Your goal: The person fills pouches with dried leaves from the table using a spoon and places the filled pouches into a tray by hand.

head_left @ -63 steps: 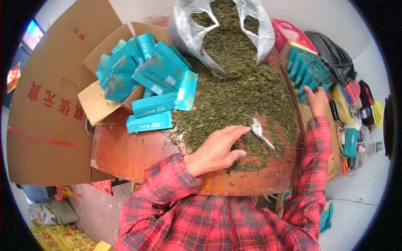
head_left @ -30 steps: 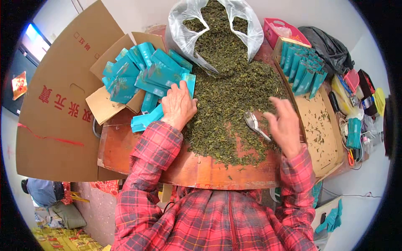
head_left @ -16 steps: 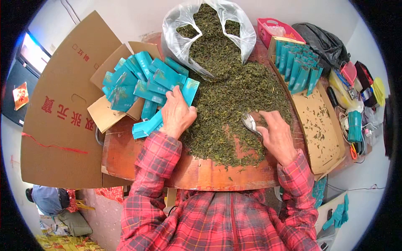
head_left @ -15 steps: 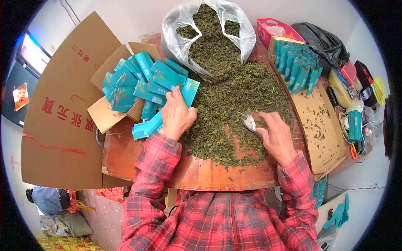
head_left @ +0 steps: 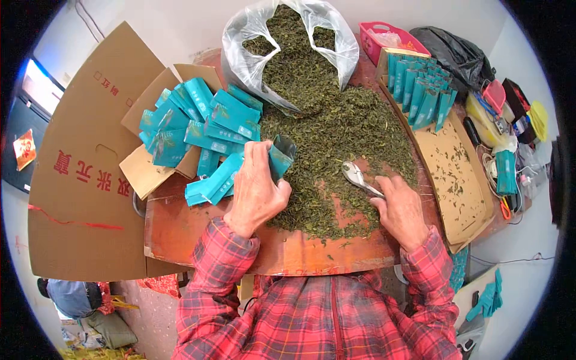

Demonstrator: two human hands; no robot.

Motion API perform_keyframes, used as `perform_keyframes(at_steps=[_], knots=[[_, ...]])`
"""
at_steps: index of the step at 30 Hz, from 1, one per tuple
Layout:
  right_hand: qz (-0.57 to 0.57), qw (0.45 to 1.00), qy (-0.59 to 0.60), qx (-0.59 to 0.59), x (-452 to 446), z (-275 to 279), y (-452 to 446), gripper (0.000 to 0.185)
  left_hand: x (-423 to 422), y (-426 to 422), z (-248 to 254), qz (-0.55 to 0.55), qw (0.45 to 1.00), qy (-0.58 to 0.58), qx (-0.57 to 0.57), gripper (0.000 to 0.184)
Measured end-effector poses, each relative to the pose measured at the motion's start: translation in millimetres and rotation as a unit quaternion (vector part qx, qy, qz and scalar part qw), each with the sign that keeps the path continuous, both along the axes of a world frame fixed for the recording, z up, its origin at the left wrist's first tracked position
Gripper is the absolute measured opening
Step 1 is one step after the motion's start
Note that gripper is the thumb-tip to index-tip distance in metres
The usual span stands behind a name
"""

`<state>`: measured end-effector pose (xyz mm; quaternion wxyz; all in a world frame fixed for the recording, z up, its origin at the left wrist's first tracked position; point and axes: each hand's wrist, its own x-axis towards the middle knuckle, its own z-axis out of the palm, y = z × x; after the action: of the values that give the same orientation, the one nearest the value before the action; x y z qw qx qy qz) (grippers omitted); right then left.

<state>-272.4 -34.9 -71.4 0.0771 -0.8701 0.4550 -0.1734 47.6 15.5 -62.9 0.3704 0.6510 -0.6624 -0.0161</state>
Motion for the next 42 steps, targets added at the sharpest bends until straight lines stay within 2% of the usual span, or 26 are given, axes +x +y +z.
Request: perform_keyframes(at_steps=[2, 8, 11, 20, 23, 29, 33, 42], knots=[[-0.014, 1.0, 0.016, 0.015, -0.3, -4.0, -2.5, 0.033, -4.0, 1.8, -0.6, -0.011, 1.0, 0.017, 0.009, 0.062], [0.021, 0.994, -0.1, -0.032, 3.0, -10.8, -12.9, 0.011, -6.1, 4.4, -4.2, -0.041, 0.997, 0.06, 0.009, 0.058], [0.024, 0.99, -0.129, -0.048, 8.0, 4.9, -10.9, 0.009, -5.9, 4.4, -4.4, -0.05, 0.997, 0.063, -0.001, 0.057], [0.048, 0.998, -0.043, -0.004, 16.5, 57.5, 7.8, 0.006, -0.5, 1.1, -11.4, -0.064, 0.994, 0.081, -0.022, 0.058], [0.054, 0.997, -0.051, -0.005, 23.2, 39.9, 1.8, 0.005, -0.8, 1.0, -11.0, -0.07, 0.994, 0.081, -0.02, 0.058], [0.051, 0.988, -0.145, -0.029, 57.5, -1.9, -17.1, 0.001, -1.8, -0.9, -17.2, -0.087, 0.992, 0.086, -0.019, 0.056], [0.065, 0.98, -0.183, -0.043, 76.0, -26.9, -32.6, 0.005, -1.8, -1.4, -20.3, -0.092, 0.991, 0.097, -0.006, 0.055], [0.051, 0.966, -0.244, -0.072, 78.0, -33.5, -37.7, 0.011, -2.8, -0.7, -18.3, -0.084, 0.992, 0.09, 0.009, 0.056]])
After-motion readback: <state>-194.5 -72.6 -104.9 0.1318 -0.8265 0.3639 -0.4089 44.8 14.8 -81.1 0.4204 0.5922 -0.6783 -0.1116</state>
